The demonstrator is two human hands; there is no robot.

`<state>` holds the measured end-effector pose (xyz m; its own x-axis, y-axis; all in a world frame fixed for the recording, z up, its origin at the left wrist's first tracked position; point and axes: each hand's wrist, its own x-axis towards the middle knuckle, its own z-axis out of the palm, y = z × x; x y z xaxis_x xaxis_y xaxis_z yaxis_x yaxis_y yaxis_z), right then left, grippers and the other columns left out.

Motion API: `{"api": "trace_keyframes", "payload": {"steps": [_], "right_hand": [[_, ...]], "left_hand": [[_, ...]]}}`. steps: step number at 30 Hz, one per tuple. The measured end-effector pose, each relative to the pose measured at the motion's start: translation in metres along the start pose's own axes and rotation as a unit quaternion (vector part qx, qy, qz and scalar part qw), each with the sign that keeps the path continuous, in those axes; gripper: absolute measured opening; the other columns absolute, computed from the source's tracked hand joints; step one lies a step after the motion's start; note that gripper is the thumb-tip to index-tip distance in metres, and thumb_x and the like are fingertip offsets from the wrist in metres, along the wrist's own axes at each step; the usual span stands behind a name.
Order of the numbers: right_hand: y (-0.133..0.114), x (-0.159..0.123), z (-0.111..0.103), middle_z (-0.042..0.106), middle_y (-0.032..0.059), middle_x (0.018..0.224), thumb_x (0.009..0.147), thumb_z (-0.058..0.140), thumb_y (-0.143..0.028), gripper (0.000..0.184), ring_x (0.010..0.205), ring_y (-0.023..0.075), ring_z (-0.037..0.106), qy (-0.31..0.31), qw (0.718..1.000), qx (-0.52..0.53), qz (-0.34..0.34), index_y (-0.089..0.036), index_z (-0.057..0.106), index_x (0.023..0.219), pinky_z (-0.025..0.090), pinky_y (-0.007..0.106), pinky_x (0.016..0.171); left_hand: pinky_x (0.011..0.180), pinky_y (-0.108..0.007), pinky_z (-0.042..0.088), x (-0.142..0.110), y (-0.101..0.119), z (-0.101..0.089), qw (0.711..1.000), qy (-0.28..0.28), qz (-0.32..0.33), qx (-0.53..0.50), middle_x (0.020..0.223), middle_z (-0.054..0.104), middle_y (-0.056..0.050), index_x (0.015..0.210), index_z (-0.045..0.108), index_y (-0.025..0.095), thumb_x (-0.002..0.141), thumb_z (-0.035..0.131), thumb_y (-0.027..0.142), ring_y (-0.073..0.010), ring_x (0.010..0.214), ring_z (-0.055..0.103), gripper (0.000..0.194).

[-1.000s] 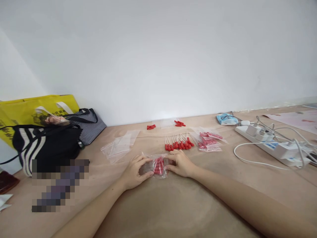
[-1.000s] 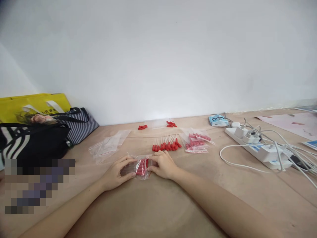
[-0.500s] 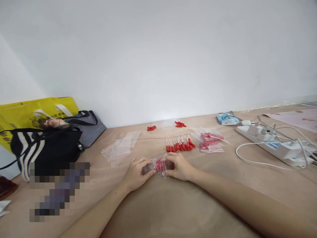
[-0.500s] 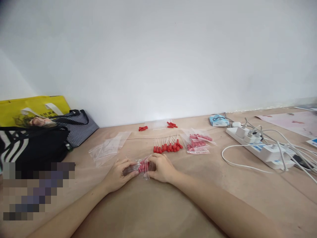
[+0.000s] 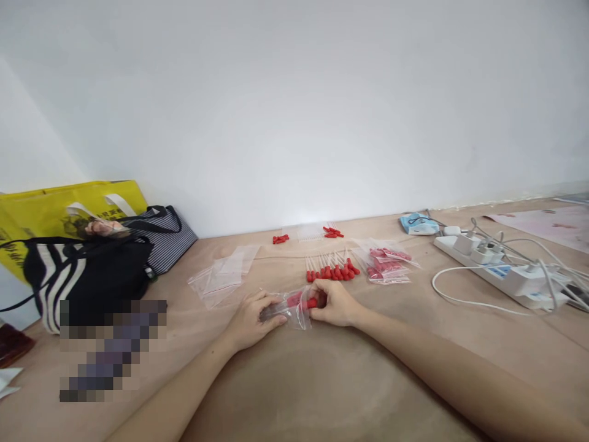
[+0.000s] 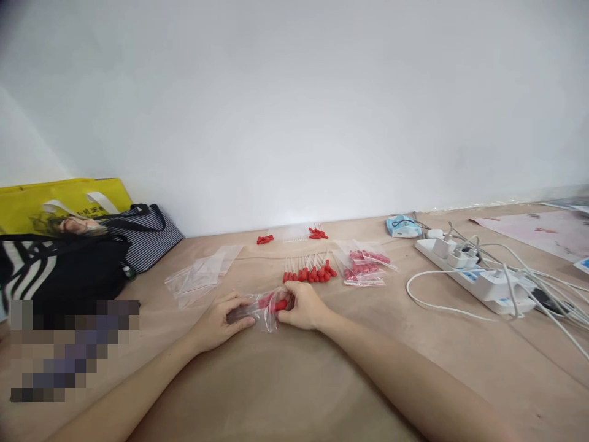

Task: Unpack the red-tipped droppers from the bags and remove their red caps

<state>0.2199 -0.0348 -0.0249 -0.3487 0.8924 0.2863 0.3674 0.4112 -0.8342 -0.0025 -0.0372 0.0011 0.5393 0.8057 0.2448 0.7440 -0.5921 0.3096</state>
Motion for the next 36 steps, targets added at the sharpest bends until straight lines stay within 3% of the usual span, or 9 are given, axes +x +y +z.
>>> {"api": "trace_keyframes", "payload": {"steps": [5, 9, 14, 19, 27, 32, 36], "right_hand": [[0.009, -0.002, -0.013, 0.052, -0.0059, 0.061, 0.055, 0.063, -0.013, 0.026, 0.050, 0.0060, 0.047, 0.012, 0.992, 0.113, 0.053, -0.019, 0.044, 0.071, 0.034, 0.017, 0.044], [0.011, -0.002, -0.016, 0.057, -0.0044, 0.066, 0.057, 0.066, -0.020, 0.029, 0.051, 0.0082, 0.054, -0.003, 0.968, 0.240, 0.072, -0.019, 0.043, 0.074, 0.040, 0.020, 0.046], [0.013, -0.007, -0.025, 0.059, -0.0026, 0.065, 0.059, 0.069, -0.032, 0.030, 0.051, 0.0091, 0.056, 0.003, 0.957, 0.281, 0.067, -0.018, 0.047, 0.073, 0.045, 0.024, 0.051], [0.026, -0.020, -0.039, 0.060, -0.0022, 0.067, 0.055, 0.072, -0.032, 0.034, 0.062, 0.0117, 0.058, 0.023, 0.972, 0.215, 0.095, -0.018, 0.047, 0.072, 0.045, 0.024, 0.056], [0.029, -0.025, -0.051, 0.061, -0.0007, 0.068, 0.057, 0.068, -0.027, 0.026, 0.062, 0.0125, 0.057, 0.017, 0.988, 0.056, 0.144, -0.018, 0.048, 0.071, 0.043, 0.023, 0.055], [0.025, -0.026, -0.058, 0.060, -0.0010, 0.071, 0.060, 0.064, -0.025, 0.018, 0.060, 0.0112, 0.054, 0.003, 0.994, -0.075, 0.076, -0.018, 0.053, 0.072, 0.041, 0.022, 0.055], [0.024, -0.026, -0.061, 0.058, -0.0009, 0.070, 0.062, 0.063, -0.026, 0.013, 0.064, 0.0115, 0.053, -0.014, 0.992, -0.123, 0.012, -0.018, 0.055, 0.069, 0.040, 0.023, 0.059]], "left_hand": [[0.075, -0.033, 0.042, -0.001, -0.003, -0.004, 0.999, 0.003, 0.000, 0.034, 0.084, 0.058, -0.004, 0.099, 0.060, 0.021, 0.074, 0.054, 0.044, -0.0184, 0.080, 0.054, 0.034], [0.091, -0.041, 0.034, -0.003, -0.003, -0.003, 0.998, 0.023, 0.027, 0.060, 0.110, 0.055, -0.007, 0.113, 0.052, 0.021, 0.074, 0.055, 0.037, -0.0235, 0.103, 0.048, 0.042], [0.103, -0.045, 0.018, -0.003, -0.002, -0.001, 0.994, -0.065, 0.075, 0.042, 0.132, 0.041, -0.001, 0.127, 0.036, 0.029, 0.083, 0.041, 0.026, -0.0218, 0.125, 0.029, 0.045], [0.102, -0.045, 0.020, -0.002, -0.001, -0.002, 0.992, -0.112, 0.062, 0.015, 0.136, 0.036, 0.001, 0.129, 0.032, 0.034, 0.085, 0.037, 0.024, -0.0202, 0.124, 0.031, 0.045], [0.102, -0.040, 0.025, -0.003, -0.005, -0.002, 0.993, -0.090, 0.072, -0.013, 0.135, 0.037, 0.002, 0.128, 0.034, 0.035, 0.085, 0.039, 0.024, -0.0177, 0.123, 0.034, 0.045], [0.101, -0.039, 0.027, -0.003, -0.009, -0.002, 0.994, -0.082, 0.068, -0.025, 0.134, 0.038, 0.003, 0.127, 0.035, 0.035, 0.084, 0.042, 0.025, -0.0175, 0.121, 0.035, 0.045], [0.101, -0.038, 0.027, -0.003, -0.009, -0.003, 0.994, -0.086, 0.063, -0.028, 0.134, 0.038, 0.003, 0.127, 0.036, 0.034, 0.083, 0.042, 0.025, -0.0175, 0.121, 0.036, 0.045]]}}
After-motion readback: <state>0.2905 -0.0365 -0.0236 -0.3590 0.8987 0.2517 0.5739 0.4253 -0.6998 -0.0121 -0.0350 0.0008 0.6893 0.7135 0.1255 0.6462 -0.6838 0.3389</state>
